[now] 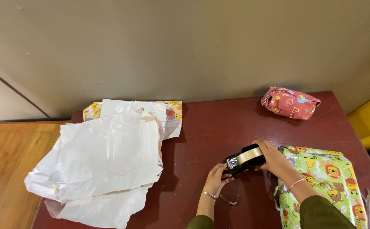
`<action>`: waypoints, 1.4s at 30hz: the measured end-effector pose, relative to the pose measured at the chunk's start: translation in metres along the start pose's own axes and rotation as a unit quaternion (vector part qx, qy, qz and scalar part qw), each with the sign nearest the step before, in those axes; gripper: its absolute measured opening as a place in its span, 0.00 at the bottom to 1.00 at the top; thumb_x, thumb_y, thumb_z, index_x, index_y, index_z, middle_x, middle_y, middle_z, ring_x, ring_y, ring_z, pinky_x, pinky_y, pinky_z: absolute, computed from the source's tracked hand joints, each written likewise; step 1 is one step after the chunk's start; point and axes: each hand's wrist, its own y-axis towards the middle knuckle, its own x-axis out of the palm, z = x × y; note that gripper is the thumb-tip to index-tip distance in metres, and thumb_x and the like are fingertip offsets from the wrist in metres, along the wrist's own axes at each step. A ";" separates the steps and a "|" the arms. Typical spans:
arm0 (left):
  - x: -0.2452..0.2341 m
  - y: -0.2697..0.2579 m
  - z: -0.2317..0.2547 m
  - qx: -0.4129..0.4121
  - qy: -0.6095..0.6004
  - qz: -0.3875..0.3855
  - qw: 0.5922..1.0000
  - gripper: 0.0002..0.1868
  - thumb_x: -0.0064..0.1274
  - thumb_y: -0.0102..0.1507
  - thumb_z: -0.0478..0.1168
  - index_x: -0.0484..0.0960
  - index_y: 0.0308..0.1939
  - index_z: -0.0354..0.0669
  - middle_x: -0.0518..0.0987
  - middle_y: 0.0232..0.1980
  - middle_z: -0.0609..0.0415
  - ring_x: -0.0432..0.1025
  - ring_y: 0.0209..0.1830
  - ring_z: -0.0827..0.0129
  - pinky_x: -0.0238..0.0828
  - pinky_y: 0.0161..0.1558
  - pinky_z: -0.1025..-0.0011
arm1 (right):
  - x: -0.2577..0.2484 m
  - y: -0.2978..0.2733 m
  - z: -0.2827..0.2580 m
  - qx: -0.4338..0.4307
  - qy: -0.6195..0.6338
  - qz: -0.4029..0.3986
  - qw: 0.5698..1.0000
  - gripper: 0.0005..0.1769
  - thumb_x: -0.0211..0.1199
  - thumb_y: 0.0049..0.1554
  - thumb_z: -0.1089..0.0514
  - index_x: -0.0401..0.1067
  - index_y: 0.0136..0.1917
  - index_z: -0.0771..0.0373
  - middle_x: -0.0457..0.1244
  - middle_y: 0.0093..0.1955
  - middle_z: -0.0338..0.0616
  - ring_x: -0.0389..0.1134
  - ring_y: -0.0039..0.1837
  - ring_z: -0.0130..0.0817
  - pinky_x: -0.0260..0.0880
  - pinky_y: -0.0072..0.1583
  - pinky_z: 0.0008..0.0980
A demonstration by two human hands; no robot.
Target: The person wraps a rectangular gift box with patterned wrapping paper on a red table. They cut the paper with scissors, fold the edges, and secure the seams with tape from a dispenser. The person repeats folding and taping on multiple sides to complete the wrapping.
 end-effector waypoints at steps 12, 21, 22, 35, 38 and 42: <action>-0.037 -0.015 -0.006 0.000 -0.150 -0.017 0.989 0.07 0.54 0.67 0.43 0.75 0.41 0.46 0.79 0.45 0.52 0.79 0.48 0.61 0.82 0.55 0.61 | -0.001 -0.001 0.003 0.008 0.019 0.003 1.000 0.58 0.84 0.30 0.57 0.58 0.71 0.50 0.58 0.69 0.43 0.60 0.71 0.49 0.66 0.68 0.45; -0.007 -0.053 0.013 -0.015 -0.068 0.015 0.997 0.10 0.53 0.66 0.46 0.78 0.45 0.47 0.80 0.49 0.56 0.79 0.51 0.64 0.80 0.56 0.65 | -0.015 -0.027 0.009 0.087 0.010 -0.036 0.996 0.74 0.80 0.36 0.41 0.38 0.84 0.44 0.48 0.78 0.48 0.52 0.77 0.50 0.58 0.73 0.46; -0.003 -0.057 0.013 -0.011 -0.047 0.017 0.999 0.10 0.53 0.66 0.46 0.79 0.46 0.47 0.80 0.49 0.57 0.79 0.50 0.65 0.80 0.56 0.66 | -0.015 -0.036 0.020 0.065 0.005 -0.013 0.998 0.72 0.79 0.36 0.38 0.41 0.84 0.47 0.47 0.77 0.52 0.51 0.77 0.51 0.56 0.73 0.47; 0.022 -0.104 -0.020 0.054 0.128 -0.043 0.989 0.18 0.55 0.66 0.40 0.81 0.61 0.47 0.77 0.44 0.63 0.73 0.44 0.77 0.73 0.50 0.75 | -0.016 -0.151 0.119 0.137 -0.073 0.154 0.976 0.35 0.57 0.57 0.37 0.66 0.72 0.58 0.58 0.74 0.51 0.61 0.74 0.51 0.62 0.73 0.45; 0.025 -0.102 -0.026 0.039 0.154 -0.036 0.987 0.19 0.54 0.66 0.41 0.81 0.61 0.48 0.77 0.43 0.62 0.72 0.42 0.77 0.73 0.50 0.75 | -0.018 -0.168 0.109 0.156 -0.064 0.145 0.975 0.42 0.63 0.52 0.35 0.64 0.72 0.58 0.54 0.76 0.54 0.58 0.74 0.53 0.60 0.71 0.47; 0.031 -0.094 -0.038 0.046 0.168 -0.044 0.984 0.20 0.54 0.65 0.39 0.80 0.62 0.47 0.78 0.44 0.63 0.72 0.41 0.77 0.73 0.49 0.76 | -0.013 -0.180 0.098 0.178 -0.083 0.148 0.969 0.53 0.69 0.45 0.33 0.58 0.76 0.58 0.52 0.75 0.56 0.54 0.75 0.54 0.58 0.70 0.48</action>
